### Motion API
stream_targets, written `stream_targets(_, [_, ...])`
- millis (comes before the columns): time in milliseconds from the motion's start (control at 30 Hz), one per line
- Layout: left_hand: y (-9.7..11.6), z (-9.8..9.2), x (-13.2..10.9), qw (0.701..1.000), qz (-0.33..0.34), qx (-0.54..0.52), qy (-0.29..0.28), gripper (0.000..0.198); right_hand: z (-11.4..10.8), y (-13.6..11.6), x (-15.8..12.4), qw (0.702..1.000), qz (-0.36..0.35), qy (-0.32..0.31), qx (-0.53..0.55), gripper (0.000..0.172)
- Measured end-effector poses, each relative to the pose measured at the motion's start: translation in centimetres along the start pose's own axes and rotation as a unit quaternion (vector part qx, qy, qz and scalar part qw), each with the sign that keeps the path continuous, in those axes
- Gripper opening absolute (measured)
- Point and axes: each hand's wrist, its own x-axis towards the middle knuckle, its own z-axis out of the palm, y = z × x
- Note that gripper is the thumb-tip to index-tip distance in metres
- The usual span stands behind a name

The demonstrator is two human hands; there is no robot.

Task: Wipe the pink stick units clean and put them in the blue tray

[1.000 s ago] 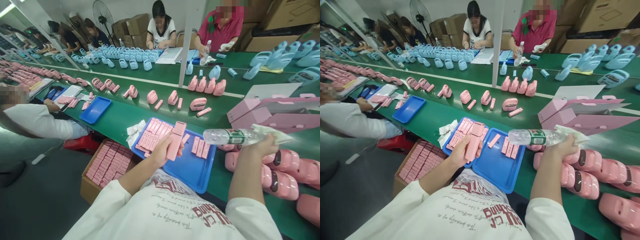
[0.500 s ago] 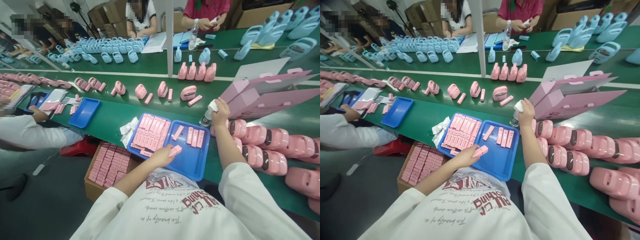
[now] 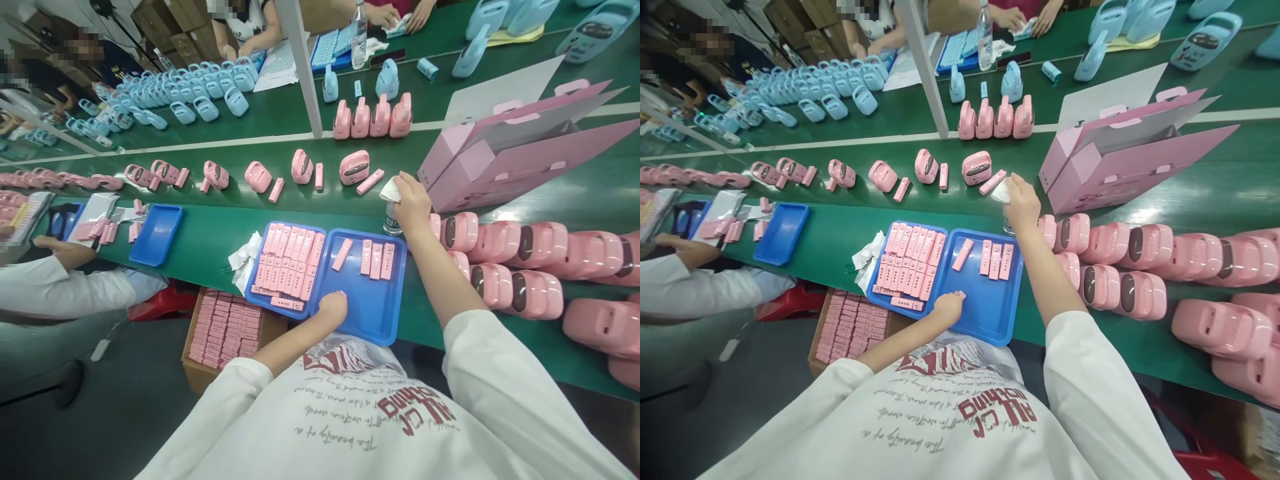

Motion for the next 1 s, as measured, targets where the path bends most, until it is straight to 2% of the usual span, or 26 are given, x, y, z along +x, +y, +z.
stream_targets(133, [1.0,-0.9,0.8,0.999,-0.002,0.015,-0.029,0.036,-0.1,0.1,0.5,1.000,0.014,-0.018,0.011,0.050])
stream_targets(300, [2.1,-1.9,1.6,0.998,-0.022,0.028,-0.049,0.031,-0.1,-0.1,1.3,0.997,0.045,-0.054,0.033,0.058])
stream_targets(567, [2.7,-1.0,2.3,0.998,-0.040,0.017,-0.048,0.030,1.0,1.1,0.3,0.999,-0.029,0.026,0.028,0.049])
stream_targets(700, [2.7,-1.2,1.8,0.999,-0.041,0.000,-0.036,0.032,0.5,0.7,0.2,1.000,-0.003,0.006,0.027,0.050])
stream_targets(800, [1.7,-1.5,1.1,0.999,-0.028,-0.025,-0.032,0.036,0.0,0.5,0.1,0.999,0.007,-0.019,0.031,0.053])
stream_targets(867, [0.2,-1.6,0.8,0.998,-0.009,-0.064,-0.017,0.034,-0.3,0.6,0.0,0.999,0.006,-0.019,0.031,0.056])
stream_targets(933, [-1.8,-1.7,0.7,0.991,0.020,-0.135,0.014,0.032,-0.8,0.7,-0.3,1.000,0.009,-0.008,0.026,0.057])
stream_targets(1000, [-3.8,-1.9,0.4,0.967,0.072,-0.240,0.034,0.039,-1.6,0.6,-0.5,0.999,0.023,-0.013,0.021,0.056])
